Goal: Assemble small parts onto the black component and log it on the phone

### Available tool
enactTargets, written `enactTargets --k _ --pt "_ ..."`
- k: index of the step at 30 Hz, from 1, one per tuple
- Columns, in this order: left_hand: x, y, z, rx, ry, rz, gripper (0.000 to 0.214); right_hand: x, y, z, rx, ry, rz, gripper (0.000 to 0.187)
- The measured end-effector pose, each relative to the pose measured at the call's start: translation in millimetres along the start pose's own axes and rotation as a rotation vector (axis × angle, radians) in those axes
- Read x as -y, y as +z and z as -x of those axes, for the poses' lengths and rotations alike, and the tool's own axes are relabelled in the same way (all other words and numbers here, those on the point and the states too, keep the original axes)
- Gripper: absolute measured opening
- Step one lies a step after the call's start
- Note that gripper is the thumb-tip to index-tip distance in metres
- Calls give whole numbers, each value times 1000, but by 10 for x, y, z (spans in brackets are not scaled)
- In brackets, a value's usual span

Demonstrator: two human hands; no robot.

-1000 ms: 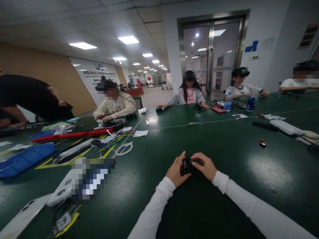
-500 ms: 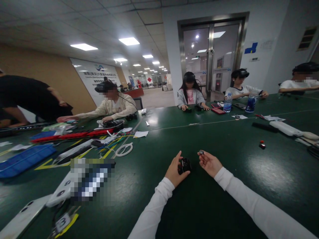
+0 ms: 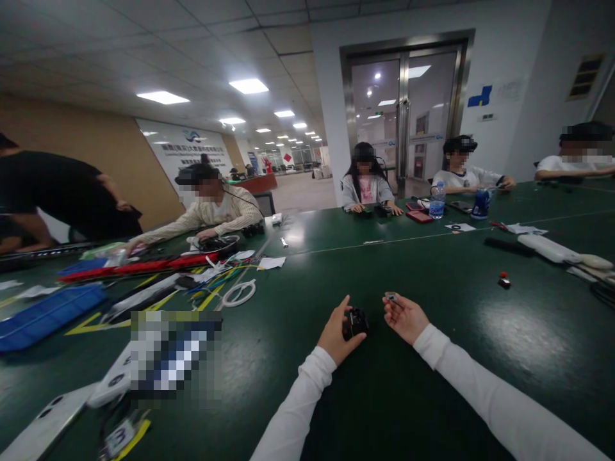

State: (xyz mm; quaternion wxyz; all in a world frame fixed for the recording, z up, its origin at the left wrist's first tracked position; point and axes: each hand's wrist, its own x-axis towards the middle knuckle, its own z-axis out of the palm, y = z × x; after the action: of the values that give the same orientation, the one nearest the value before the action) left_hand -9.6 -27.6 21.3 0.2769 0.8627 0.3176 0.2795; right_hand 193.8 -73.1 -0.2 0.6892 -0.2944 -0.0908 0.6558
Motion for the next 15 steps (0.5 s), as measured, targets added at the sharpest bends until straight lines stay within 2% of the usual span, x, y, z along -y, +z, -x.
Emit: enactTargets --k 10,15 --pt "-23 -15 -3 2 -12 -9 80 0 19 5 -11 22 -6 12" --pt "-47 -27 0 6 -21 -2 79 -28 -7 -25 -14 -17 2 9"
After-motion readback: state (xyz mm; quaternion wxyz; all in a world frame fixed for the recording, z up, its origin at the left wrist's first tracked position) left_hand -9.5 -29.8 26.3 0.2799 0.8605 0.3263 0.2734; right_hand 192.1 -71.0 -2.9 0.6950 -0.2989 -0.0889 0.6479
